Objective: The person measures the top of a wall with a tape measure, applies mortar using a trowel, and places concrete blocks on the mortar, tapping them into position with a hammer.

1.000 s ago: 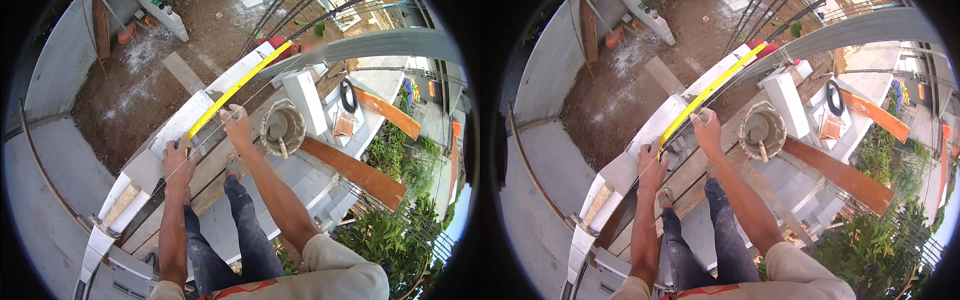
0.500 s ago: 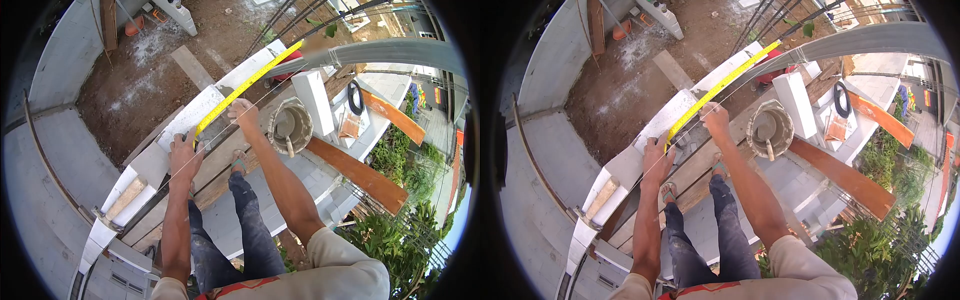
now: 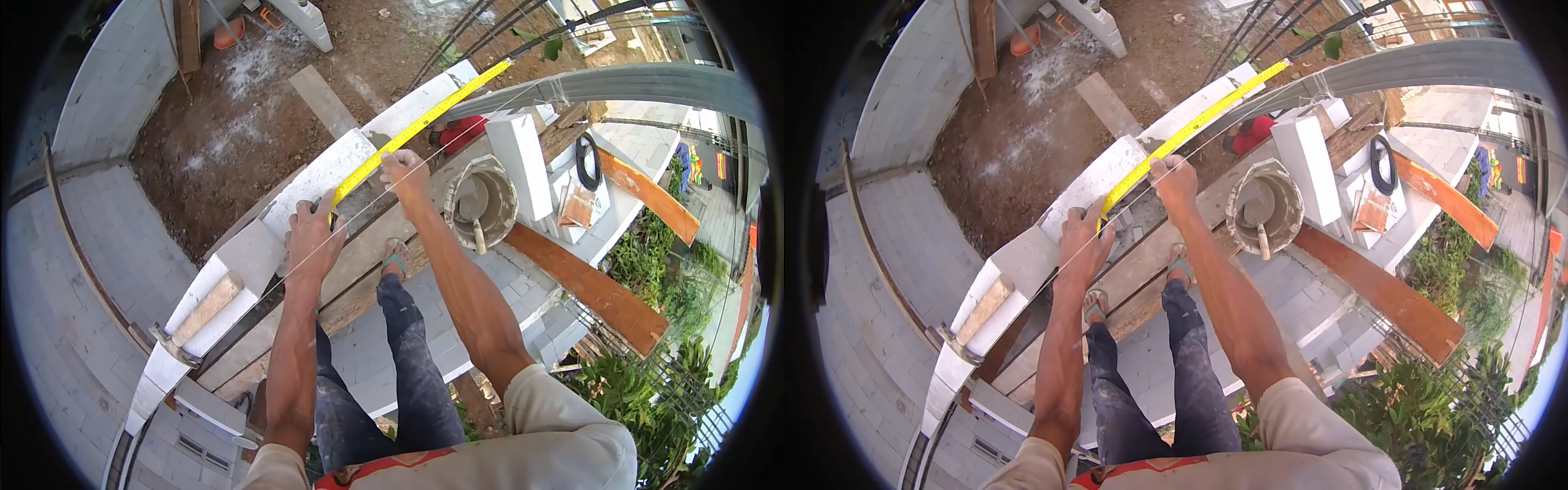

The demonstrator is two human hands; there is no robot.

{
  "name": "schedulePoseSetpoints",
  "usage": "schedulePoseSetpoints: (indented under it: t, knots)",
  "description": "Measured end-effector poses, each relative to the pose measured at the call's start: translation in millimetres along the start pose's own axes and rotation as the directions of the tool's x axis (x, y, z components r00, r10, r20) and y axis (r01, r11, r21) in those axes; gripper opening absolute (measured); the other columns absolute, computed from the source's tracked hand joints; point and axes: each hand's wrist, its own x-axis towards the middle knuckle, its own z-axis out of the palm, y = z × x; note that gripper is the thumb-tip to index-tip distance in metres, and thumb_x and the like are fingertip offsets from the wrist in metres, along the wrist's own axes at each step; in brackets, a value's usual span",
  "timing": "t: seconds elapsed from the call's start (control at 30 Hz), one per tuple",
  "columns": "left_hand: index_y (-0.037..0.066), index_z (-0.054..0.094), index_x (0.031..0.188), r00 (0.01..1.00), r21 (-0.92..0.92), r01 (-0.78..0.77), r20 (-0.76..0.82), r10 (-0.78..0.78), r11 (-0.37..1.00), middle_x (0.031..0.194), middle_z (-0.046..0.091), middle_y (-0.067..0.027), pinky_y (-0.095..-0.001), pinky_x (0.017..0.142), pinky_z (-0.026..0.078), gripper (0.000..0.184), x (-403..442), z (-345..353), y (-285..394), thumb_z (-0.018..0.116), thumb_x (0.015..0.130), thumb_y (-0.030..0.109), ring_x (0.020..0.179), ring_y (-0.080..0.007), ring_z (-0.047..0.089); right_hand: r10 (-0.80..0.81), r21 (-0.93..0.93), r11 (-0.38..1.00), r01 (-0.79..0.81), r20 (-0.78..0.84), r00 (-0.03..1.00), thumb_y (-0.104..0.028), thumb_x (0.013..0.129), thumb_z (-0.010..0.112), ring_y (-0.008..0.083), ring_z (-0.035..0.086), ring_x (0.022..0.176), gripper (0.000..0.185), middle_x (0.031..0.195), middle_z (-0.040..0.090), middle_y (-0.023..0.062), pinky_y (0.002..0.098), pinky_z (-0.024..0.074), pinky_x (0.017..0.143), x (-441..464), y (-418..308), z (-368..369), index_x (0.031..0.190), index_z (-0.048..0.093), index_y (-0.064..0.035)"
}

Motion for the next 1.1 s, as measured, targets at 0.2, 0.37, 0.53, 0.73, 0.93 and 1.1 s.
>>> schedulePoseSetpoints:
  t: [0.2, 0.37, 0.53, 0.73, 0.93, 1.1]
  knots:
    - [0.018, 0.056, 0.156, 1.000, -0.013, -0.011, 0.001, 0.011, 1.000, 0.139, 0.054, -0.0257, -0.0644, 0.103, 0.051, 0.061, -0.3, 1.4, -5.9, 0.071, 0.098, 0.031, 0.128, -0.0475, 0.057, -0.100, -0.064, 0.993, 0.100, -0.001, 0.995, -0.025, 0.097, 0.079, 0.0118, 0.069, 0.071, 0.027, 0.088, 0.072, 0.0053, 0.0271, 0.0519, 0.059, 3.6, 8.7, 3.9, 0.107, 0.069, -0.0022]
    - [0.019, 0.056, 0.156, 0.999, -0.003, -0.028, -0.022, 0.028, 1.000, 0.138, 0.054, -0.0256, -0.0639, 0.102, 0.051, 0.061, -0.9, 4.9, -12.4, 0.071, 0.098, 0.032, 0.127, -0.0472, 0.057, -0.214, -0.216, 0.957, 0.193, -0.081, 0.973, -0.021, 0.097, 0.080, 0.0124, 0.068, 0.067, 0.030, 0.089, 0.072, 0.0071, 0.0274, 0.0511, 0.055, 14.2, 28.1, 9.8, 0.111, 0.064, 0.0002]
    - [0.022, 0.054, 0.157, 0.999, 0.020, -0.026, -0.040, 0.027, 0.999, 0.139, 0.055, -0.0257, -0.0637, 0.102, 0.051, 0.062, -8.6, 10.9, -14.8, 0.072, 0.099, 0.034, 0.126, -0.0462, 0.058, -0.202, -0.203, 0.963, 0.179, -0.102, 0.974, -0.017, 0.094, 0.081, 0.0182, 0.071, 0.073, 0.028, 0.088, 0.074, 0.0117, 0.0323, 0.0545, 0.064, 11.2, 19.5, 13.5, 0.106, 0.065, 0.0015]
    - [0.025, 0.053, 0.159, 0.990, 0.109, 0.050, -0.134, -0.035, 0.993, 0.146, 0.051, -0.0260, -0.0660, 0.106, 0.047, 0.063, -65.9, 34.1, -39.3, 0.072, 0.100, 0.035, 0.131, -0.0466, 0.054, -0.215, -0.244, 0.952, 0.185, -0.102, 0.971, -0.012, 0.091, 0.081, 0.0206, 0.073, 0.070, 0.024, 0.090, 0.075, 0.0163, 0.0364, 0.0572, 0.067, 18.4, 28.4, 14.1, 0.102, 0.067, 0.0029]
    - [0.031, 0.053, 0.160, 0.967, 0.116, 0.214, -0.164, -0.194, 0.970, 0.151, 0.045, -0.0229, -0.0656, 0.109, 0.043, 0.062, -163.0, 37.1, -111.0, 0.071, 0.101, 0.034, 0.138, -0.0461, 0.047, -0.165, -0.103, 0.982, 0.160, -0.041, 0.985, -0.012, 0.092, 0.080, 0.0198, 0.073, 0.071, 0.028, 0.094, 0.074, 0.0155, 0.0319, 0.0574, 0.061, 18.6, 23.5, 12.2, 0.107, 0.064, 0.0070]
    - [0.034, 0.052, 0.160, 0.932, 0.332, 0.301, -0.301, -0.202, 0.894, 0.147, 0.046, -0.0218, -0.0641, 0.111, 0.041, 0.062, -171.6, 38.1, -150.7, 0.070, 0.101, 0.031, 0.137, -0.0462, 0.046, -0.116, 0.037, 0.993, 0.115, 0.041, 0.992, -0.009, 0.088, 0.079, 0.0186, 0.070, 0.069, 0.025, 0.088, 0.070, 0.0110, 0.0305, 0.0564, 0.057, 27.6, 23.0, 8.8, 0.101, 0.062, 0.0028]
